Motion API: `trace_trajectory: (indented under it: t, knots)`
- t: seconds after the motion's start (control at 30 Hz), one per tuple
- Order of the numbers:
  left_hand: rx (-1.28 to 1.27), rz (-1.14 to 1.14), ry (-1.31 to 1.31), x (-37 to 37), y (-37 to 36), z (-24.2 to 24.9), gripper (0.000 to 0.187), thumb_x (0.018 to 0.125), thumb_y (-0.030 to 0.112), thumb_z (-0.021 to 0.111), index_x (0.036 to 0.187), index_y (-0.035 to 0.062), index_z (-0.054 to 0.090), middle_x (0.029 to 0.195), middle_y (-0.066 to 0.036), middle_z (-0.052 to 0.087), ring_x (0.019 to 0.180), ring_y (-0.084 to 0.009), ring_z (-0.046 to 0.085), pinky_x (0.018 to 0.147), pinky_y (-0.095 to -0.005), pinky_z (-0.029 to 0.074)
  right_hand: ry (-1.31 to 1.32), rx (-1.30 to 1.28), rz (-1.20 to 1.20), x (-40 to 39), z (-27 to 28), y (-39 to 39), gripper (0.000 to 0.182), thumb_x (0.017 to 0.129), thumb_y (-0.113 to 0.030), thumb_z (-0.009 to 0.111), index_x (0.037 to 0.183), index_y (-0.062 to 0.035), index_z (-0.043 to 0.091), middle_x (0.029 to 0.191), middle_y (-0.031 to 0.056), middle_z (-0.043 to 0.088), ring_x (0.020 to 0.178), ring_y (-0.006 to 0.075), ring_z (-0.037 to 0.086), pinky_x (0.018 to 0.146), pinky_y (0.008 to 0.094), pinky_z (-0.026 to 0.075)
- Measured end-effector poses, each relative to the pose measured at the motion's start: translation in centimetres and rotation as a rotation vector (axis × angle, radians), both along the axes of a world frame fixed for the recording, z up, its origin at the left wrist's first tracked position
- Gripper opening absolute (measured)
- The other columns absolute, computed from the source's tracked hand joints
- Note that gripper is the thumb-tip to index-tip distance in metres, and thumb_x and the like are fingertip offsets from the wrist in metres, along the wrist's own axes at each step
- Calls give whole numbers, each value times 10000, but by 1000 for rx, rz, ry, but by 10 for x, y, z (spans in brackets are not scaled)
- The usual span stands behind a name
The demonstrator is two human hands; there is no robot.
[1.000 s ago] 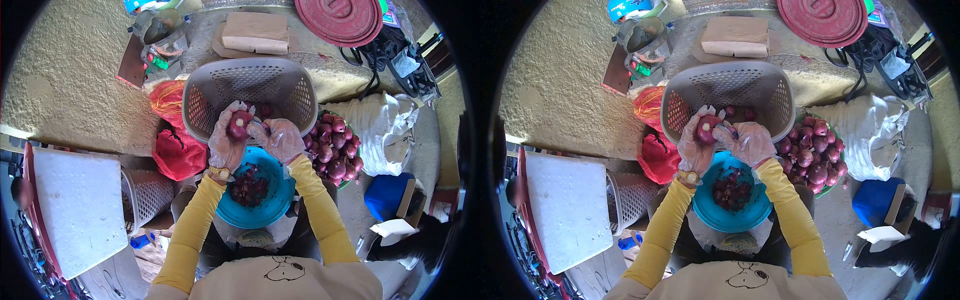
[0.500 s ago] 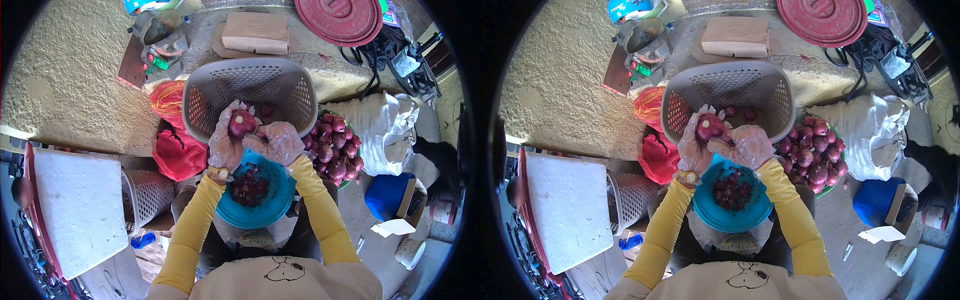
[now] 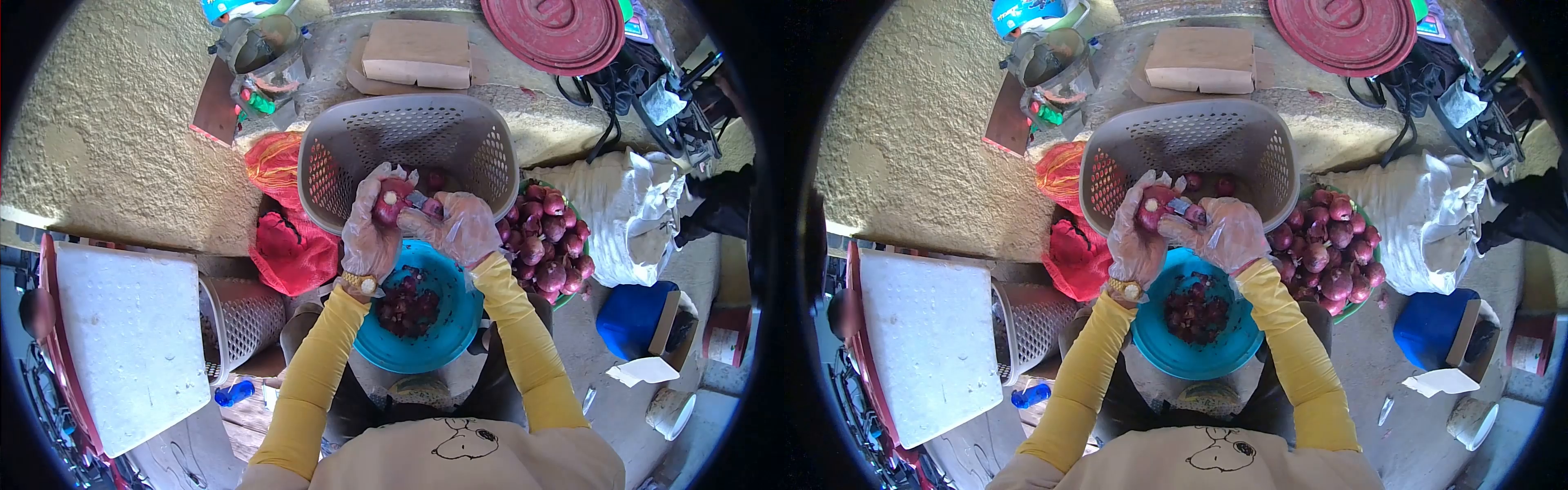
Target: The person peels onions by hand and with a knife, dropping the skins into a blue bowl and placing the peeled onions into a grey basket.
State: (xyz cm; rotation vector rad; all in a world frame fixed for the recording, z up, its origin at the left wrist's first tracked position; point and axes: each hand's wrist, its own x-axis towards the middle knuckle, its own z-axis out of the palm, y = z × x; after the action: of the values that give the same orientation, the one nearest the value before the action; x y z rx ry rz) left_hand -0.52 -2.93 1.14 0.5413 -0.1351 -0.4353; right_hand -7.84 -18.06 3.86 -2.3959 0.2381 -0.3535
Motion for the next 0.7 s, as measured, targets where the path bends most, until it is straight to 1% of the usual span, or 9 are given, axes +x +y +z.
trace_trajectory:
  t: [0.1, 0.2, 0.3, 0.43, 0.5, 0.53, 0.6, 0.7]
  knots:
    - [5, -9, 21, 0, 1, 1, 385, 1036, 258, 638, 1318, -5, 642, 1285, -156, 654, 1273, -351, 605, 1154, -524, 459, 5, 43, 5, 0, -2, 1, 765, 747, -786, 764, 740, -25, 689, 702, 215, 661, 693, 435, 661, 653, 503, 526]
    - [-1, 2, 10, 1, 0, 0, 380, 1036, 257, 642, 1317, 1, 645, 1285, -147, 655, 1273, -349, 606, 1149, -517, 462, 54, 85, 8, 1, -3, 1, 771, 753, -792, 754, 762, -23, 699, 714, 218, 669, 711, 436, 668, 662, 501, 530]
    - [-6, 19, -4, 1, -1, -1, 377, 1037, 257, 642, 1321, 9, 647, 1294, -143, 652, 1283, -349, 603, 1143, -509, 464, 41, 97, -8, 1, -6, 2, 771, 759, -797, 743, 771, -27, 706, 715, 218, 671, 722, 437, 673, 662, 497, 533]
    - [-4, -10, 3, 2, 2, 1, 381, 1037, 261, 644, 1327, 15, 646, 1300, -142, 650, 1292, -346, 600, 1139, -501, 466, 11, 49, -18, 1, -5, 3, 767, 766, -796, 737, 779, -29, 711, 726, 220, 677, 735, 436, 678, 668, 494, 534]
    - [5, -20, 13, 0, 1, 2, 390, 1037, 269, 655, 1327, 14, 603, 1294, -142, 646, 1274, -308, 596, 1182, -464, 421, 31, 27, -12, 1, -3, 2, 762, 770, -793, 735, 774, -32, 713, 732, 220, 680, 739, 434, 681, 674, 494, 534]
    - [5, -19, 12, 1, 1, 1, 390, 1037, 269, 655, 1327, 14, 603, 1294, -142, 646, 1274, -308, 596, 1182, -464, 421, 30, 27, -12, 1, -1, 1, 762, 770, -793, 735, 774, -32, 713, 732, 220, 680, 739, 434, 681, 674, 494, 534]
    - [6, -29, 36, 1, 2, -1, 386, 1038, 264, 642, 1333, 15, 643, 1302, -146, 651, 1287, -337, 603, 1145, -486, 462, 52, 41, -7, 1, 0, 2, 757, 771, -792, 734, 774, -36, 717, 738, 218, 685, 744, 431, 685, 678, 494, 536]
    - [10, -10, 18, 0, 1, -2, 386, 1038, 261, 643, 1334, 13, 642, 1304, -143, 651, 1283, -334, 604, 1146, -485, 461, 28, 6, -12, 2, -4, 1, 752, 777, -794, 726, 789, -42, 732, 743, 215, 691, 753, 423, 692, 683, 489, 540]
